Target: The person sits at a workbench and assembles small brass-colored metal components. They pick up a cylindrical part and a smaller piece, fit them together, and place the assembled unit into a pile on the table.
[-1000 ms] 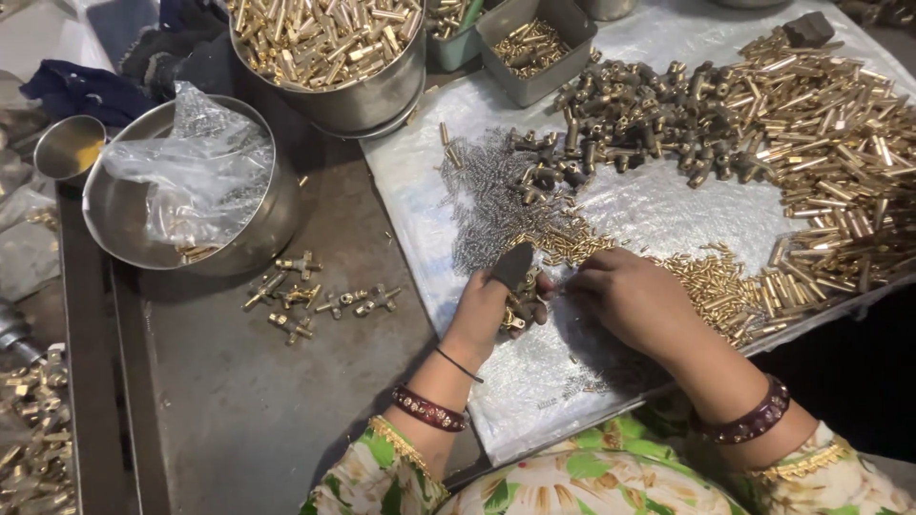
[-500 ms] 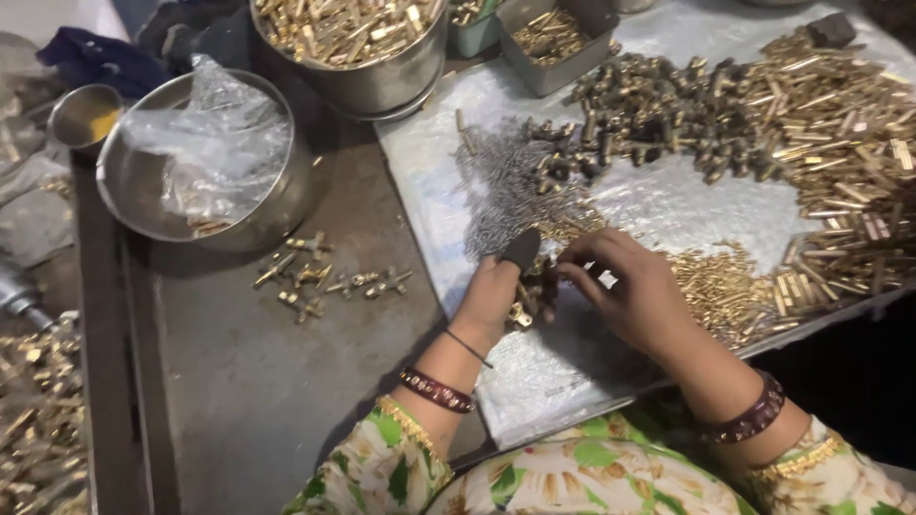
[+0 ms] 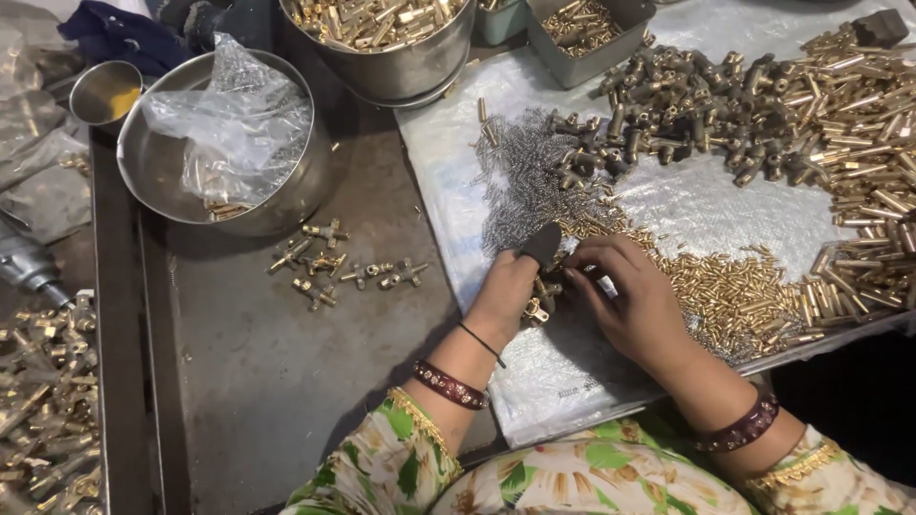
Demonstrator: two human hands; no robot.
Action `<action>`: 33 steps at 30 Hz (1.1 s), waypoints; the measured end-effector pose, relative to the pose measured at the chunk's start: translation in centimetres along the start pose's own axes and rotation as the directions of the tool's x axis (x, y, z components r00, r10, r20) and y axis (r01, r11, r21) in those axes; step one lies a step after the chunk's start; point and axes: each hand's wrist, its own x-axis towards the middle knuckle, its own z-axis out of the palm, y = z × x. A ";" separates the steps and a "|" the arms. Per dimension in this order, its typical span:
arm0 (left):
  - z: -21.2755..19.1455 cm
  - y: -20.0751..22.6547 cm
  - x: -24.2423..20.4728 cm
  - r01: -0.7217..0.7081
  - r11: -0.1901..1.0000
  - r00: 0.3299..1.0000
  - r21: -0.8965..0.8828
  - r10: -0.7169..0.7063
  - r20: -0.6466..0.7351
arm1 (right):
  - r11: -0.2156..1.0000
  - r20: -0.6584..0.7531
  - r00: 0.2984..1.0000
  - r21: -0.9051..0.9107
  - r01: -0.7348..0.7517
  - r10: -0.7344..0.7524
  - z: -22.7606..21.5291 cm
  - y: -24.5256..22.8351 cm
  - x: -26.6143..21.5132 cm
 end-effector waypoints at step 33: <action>-1.1 -0.8 -0.1 0.114 0.975 0.934 0.191 -0.171 0.313 | 0.694 0.372 0.870 0.532 -0.485 0.322 -1.3 3.0 1.3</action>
